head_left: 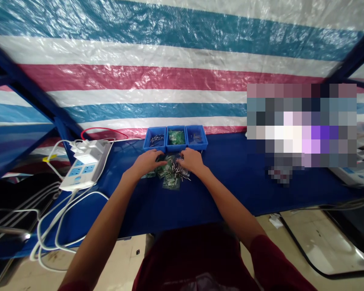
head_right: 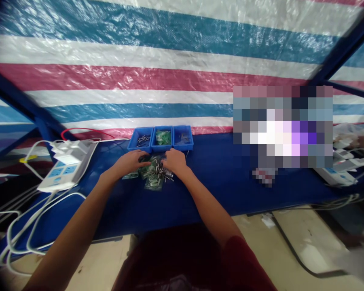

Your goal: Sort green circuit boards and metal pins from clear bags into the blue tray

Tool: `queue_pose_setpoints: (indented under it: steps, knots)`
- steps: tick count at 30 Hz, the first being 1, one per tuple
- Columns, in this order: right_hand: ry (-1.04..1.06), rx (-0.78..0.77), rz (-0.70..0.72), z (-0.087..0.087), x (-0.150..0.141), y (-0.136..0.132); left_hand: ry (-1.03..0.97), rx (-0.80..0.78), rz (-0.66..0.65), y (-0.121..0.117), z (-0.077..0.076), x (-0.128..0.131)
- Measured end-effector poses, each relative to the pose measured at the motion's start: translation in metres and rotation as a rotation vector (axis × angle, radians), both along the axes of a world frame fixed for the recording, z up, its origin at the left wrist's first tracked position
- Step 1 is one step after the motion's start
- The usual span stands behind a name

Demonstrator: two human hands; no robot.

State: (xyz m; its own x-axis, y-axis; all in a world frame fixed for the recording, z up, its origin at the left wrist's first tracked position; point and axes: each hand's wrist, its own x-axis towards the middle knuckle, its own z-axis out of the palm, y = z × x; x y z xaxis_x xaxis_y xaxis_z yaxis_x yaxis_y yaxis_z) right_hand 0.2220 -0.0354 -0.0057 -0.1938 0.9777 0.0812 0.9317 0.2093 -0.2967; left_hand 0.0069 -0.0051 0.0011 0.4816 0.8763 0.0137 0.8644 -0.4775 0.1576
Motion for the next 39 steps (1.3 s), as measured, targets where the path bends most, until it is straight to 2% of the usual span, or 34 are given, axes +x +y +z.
queue_pose_setpoints:
  steps: [6, 16, 19, 24, 28, 31, 34, 37, 39]
  knots:
    - [-0.020, -0.021, 0.004, 0.001, 0.001, -0.002, -0.078, 0.021, -0.028, 0.003, -0.010, 0.000]
    - [-0.062, -0.043, 0.030, 0.006, 0.003, -0.004, -0.148, 0.004, -0.016, 0.005, -0.011, 0.001]
    - [-0.059, -0.050, 0.036, 0.005, 0.002, -0.002, -0.116, -0.003, -0.027, 0.007, -0.006, 0.002]
    - [-0.017, -0.029, 0.053, 0.000, 0.000, 0.000, -0.119, -0.043, -0.031, 0.011, 0.011, 0.008]
    - [0.059, 0.015, 0.010, -0.002, 0.000, 0.000, -0.145, 0.002, 0.084, 0.008, 0.018, 0.014]
    - [0.181, 0.082, -0.063, 0.000, 0.002, 0.001, -0.288, 0.096, 0.150, 0.000, 0.016, 0.019]
    - [0.370, 0.212, -0.084, 0.000, 0.003, 0.002, -0.555, 0.122, 0.090, -0.009, 0.012, 0.025]
    - [0.614, 0.339, -0.054, -0.004, 0.000, 0.004, -0.805, -0.003, 0.007, -0.015, 0.009, 0.034]
    - [0.751, 0.359, -0.031, -0.006, -0.004, 0.004, -0.903, -0.121, -0.034, -0.016, 0.007, 0.038]
